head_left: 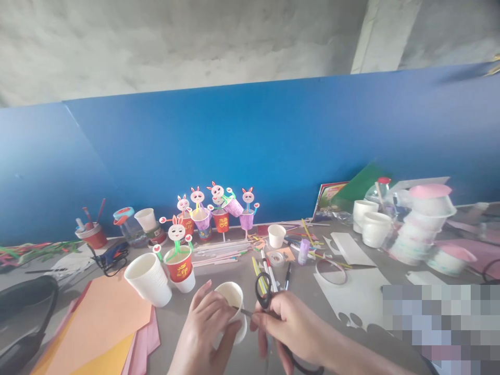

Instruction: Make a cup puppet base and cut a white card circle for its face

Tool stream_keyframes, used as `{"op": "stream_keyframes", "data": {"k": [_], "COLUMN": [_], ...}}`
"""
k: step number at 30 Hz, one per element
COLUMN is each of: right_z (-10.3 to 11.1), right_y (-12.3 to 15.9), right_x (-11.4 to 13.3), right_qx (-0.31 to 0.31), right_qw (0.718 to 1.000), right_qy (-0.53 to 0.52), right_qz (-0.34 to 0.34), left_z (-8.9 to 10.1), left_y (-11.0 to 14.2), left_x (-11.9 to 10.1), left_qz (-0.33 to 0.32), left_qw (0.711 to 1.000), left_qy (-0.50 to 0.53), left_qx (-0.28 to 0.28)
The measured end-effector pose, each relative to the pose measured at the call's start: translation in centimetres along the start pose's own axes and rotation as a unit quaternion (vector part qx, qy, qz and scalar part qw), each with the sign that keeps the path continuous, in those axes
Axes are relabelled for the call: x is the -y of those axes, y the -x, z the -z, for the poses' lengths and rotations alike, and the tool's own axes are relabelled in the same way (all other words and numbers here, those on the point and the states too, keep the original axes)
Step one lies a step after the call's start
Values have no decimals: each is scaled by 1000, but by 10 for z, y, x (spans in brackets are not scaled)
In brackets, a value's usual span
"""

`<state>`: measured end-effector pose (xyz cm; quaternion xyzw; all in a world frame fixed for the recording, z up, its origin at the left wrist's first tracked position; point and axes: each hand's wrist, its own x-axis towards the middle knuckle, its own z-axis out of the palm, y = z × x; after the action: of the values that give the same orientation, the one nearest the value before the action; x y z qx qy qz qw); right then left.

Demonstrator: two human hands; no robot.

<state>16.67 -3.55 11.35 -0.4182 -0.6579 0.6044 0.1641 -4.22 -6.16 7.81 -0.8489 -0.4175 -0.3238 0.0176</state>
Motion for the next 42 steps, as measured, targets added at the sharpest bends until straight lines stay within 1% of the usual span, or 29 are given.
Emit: {"op": "stream_keyframes", "data": {"k": [3,8,11,13,16,20,23,26,28,31,34,37,39,40,42], "right_z": [-3,-12,-16,-16,-10,-3,-3,-6,-8,-11,-9,-4,1,4,9], "right_y": [-9,-18,-17,-14,-4,14,23,25,25,24,24,25,26,27,29], "right_x": [-14,-24,-25,-23,-19,-9,-2,1,2,5,9,11,12,12,12], "right_qx": [34,50,55,62,44,-29,-62,-76,-97,-121,-126,-121,-112,-105,-91], "right_qw": [989,950,926,926,952,991,997,989,979,964,947,919,885,862,804], "right_qy": [-143,-304,-367,-367,-301,-130,6,101,149,196,251,331,406,449,531], "right_qz": [0,-49,-68,-55,-16,28,47,73,101,132,153,178,198,211,251], "left_z": [1,3,4,5,8,11,10,11,12,15,18,19,17,16,10], "left_y": [-1,-1,-2,-2,0,6,8,5,3,0,-2,-3,1,5,15], "left_x": [-1,-2,-2,-2,-2,-2,-3,-6,-8,-10,-11,-10,-6,-3,5], "left_qz": [-6,-11,-2,17,65,129,137,120,108,107,108,109,115,122,139], "left_qw": [1000,998,999,999,996,987,983,982,981,981,982,981,979,978,975], "left_qy": [-20,-60,-40,-5,50,90,111,136,147,145,142,156,164,166,169], "left_qx": [-3,7,-7,-29,-41,-32,-45,-57,-65,-72,-56,-44,-38,-35,-27]}}
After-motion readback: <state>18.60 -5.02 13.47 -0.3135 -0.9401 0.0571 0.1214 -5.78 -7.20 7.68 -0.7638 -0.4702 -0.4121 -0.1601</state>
